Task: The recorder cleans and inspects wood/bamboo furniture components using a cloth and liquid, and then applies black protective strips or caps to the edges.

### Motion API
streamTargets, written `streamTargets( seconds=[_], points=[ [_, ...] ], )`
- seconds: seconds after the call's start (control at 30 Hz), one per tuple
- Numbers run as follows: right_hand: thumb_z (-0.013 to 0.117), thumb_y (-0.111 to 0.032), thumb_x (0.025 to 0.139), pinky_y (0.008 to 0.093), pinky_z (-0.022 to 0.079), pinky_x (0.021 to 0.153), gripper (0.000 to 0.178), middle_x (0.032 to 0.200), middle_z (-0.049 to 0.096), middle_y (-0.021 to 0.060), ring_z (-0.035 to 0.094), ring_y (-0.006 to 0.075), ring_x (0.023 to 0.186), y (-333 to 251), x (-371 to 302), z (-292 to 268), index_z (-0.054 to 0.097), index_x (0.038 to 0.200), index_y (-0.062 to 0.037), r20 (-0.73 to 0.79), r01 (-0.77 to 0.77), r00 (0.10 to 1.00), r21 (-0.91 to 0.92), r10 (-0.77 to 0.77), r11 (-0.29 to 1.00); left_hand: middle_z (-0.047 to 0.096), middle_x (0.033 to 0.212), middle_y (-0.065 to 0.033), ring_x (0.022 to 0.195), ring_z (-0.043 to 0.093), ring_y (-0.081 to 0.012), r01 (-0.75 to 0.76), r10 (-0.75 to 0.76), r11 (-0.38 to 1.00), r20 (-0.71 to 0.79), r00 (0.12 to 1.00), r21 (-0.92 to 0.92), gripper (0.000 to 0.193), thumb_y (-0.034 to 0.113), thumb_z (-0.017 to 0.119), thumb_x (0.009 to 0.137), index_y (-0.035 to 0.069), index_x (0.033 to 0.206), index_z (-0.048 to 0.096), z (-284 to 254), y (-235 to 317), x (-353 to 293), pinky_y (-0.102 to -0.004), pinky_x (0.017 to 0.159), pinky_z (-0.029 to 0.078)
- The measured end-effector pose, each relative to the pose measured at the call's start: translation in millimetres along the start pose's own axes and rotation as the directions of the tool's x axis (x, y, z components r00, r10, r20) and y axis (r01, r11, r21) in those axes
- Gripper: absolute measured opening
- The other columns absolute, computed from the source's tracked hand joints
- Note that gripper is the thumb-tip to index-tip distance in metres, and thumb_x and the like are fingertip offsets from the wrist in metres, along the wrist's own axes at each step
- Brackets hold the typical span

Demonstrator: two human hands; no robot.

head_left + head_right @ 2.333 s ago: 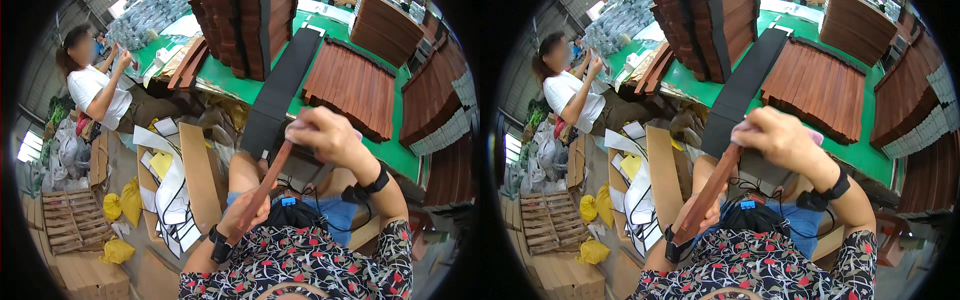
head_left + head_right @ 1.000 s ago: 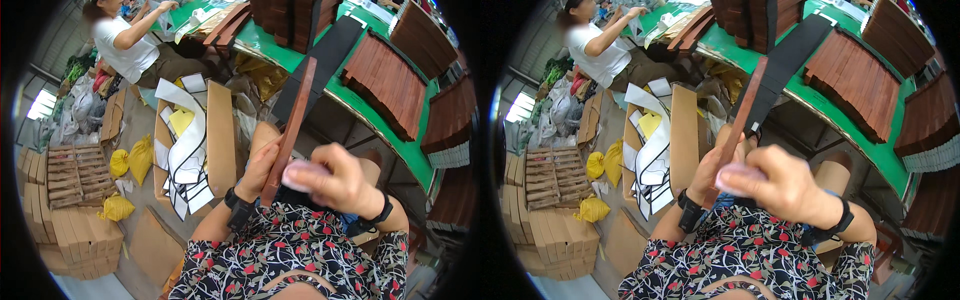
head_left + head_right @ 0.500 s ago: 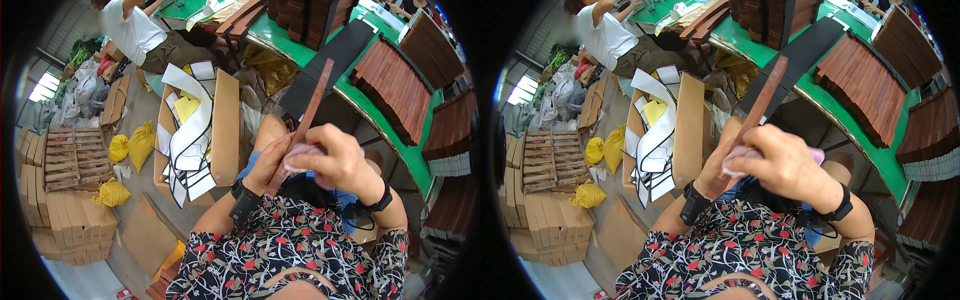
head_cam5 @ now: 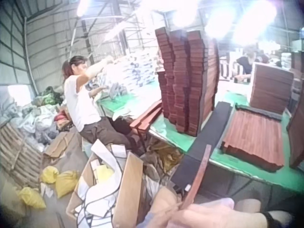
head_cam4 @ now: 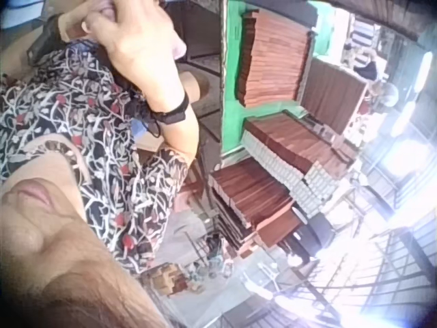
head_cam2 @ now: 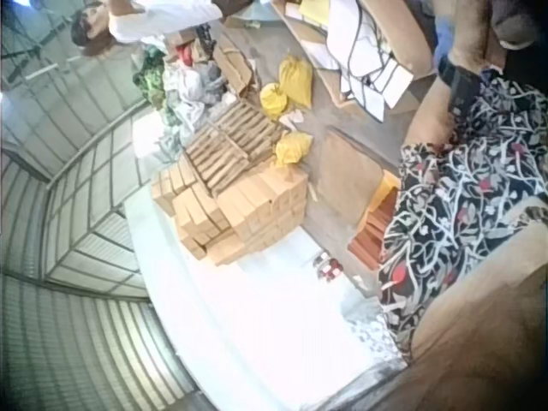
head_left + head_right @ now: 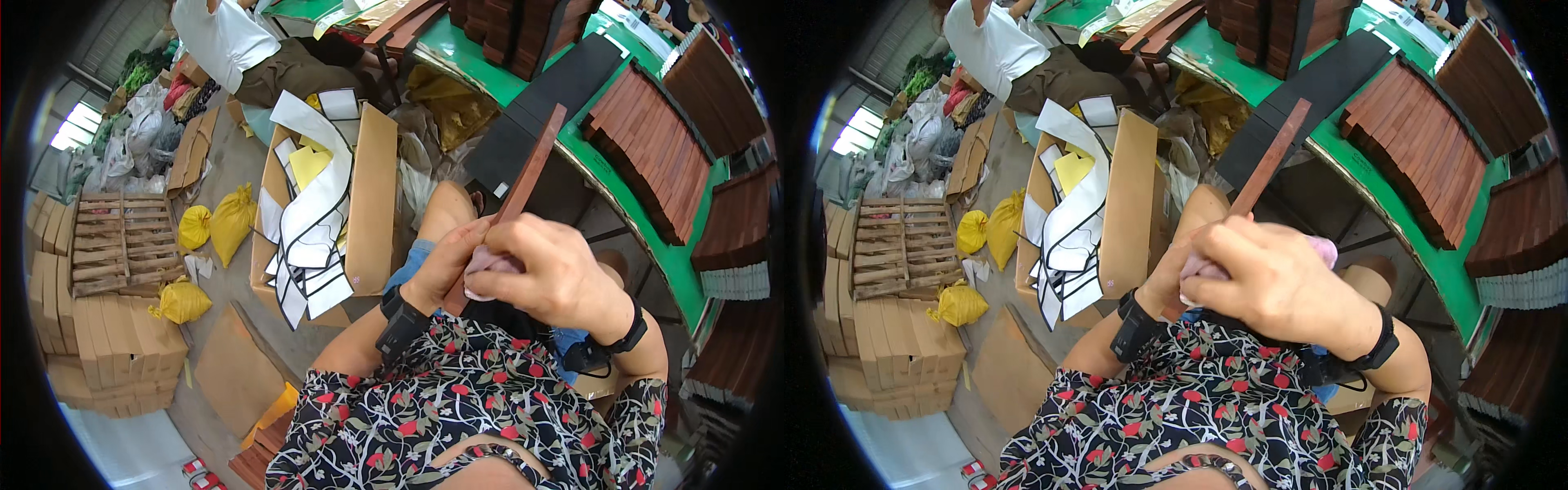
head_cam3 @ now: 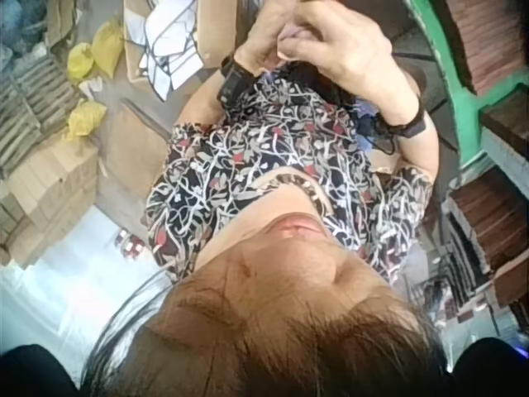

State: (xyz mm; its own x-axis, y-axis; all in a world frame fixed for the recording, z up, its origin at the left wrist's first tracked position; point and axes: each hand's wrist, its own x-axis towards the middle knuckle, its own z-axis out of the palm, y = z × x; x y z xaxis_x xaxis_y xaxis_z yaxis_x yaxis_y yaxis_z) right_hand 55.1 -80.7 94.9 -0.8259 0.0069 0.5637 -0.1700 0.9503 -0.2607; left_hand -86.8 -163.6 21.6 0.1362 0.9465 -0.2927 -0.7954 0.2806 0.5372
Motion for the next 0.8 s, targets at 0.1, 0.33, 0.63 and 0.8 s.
streamTargets(
  seconds=[0.1, 0.33, 0.63, 0.8],
  points=[
    [0.069, -0.012, 0.071, 0.0347, 0.050, 0.057, 0.013, 0.088, 0.055, 0.0079, 0.060, 0.0236, 0.076, 12, 2, -6, 0.065, 0.083, -0.0099, -0.040, -0.127, 0.991, -0.062, 0.124, 0.990, 0.061, 0.108, -0.0044, 0.090, 0.062, -0.0108, 0.016, 0.096, 0.976, 0.491, 0.866, -0.219, 0.040, 0.033, 0.042, 0.104, 0.004, 0.131, 0.050, -51, -10, 15, -0.0232, 0.075, 0.053],
    [0.064, -0.001, 0.083, 0.0300, 0.052, 0.071, 0.023, 0.095, 0.062, 0.0072, 0.063, 0.0202, 0.087, 17, -17, 2, 0.071, 0.103, -0.0096, -0.129, -0.348, 0.873, 0.511, 0.470, 0.786, 0.055, 0.072, -0.0016, 0.052, 0.048, -0.0082, -0.056, 0.061, 0.996, 0.088, 0.994, -0.068, 0.039, 0.033, 0.042, 0.105, 0.003, 0.128, 0.049, -23, -2, 7, -0.0201, 0.051, 0.041],
    [0.062, -0.012, 0.093, 0.0311, 0.051, 0.090, 0.039, 0.119, 0.065, 0.0094, 0.064, 0.0168, 0.102, 30, -41, 12, 0.055, 0.129, 0.0014, 0.306, -0.109, 0.550, 0.949, 0.777, -0.296, 0.056, 0.079, -0.0044, 0.055, 0.051, -0.0105, -0.122, 0.120, 0.992, 0.090, 0.989, 0.015, 0.037, 0.032, 0.041, 0.105, 0.002, 0.126, 0.048, -38, -2, 8, -0.0222, 0.050, 0.040],
    [0.063, -0.022, 0.094, 0.0260, 0.051, 0.070, 0.036, 0.103, 0.068, 0.0079, 0.064, 0.0131, 0.082, 33, -46, 14, 0.059, 0.123, -0.0007, 0.395, -0.141, 0.544, 0.913, 0.740, -0.383, 0.057, 0.082, -0.0044, 0.056, 0.051, -0.0104, -0.128, 0.128, 0.992, 0.074, 0.989, -0.008, 0.035, 0.031, 0.043, 0.104, 0.002, 0.124, 0.050, -37, -2, 11, -0.0231, 0.050, 0.042]
  ],
)
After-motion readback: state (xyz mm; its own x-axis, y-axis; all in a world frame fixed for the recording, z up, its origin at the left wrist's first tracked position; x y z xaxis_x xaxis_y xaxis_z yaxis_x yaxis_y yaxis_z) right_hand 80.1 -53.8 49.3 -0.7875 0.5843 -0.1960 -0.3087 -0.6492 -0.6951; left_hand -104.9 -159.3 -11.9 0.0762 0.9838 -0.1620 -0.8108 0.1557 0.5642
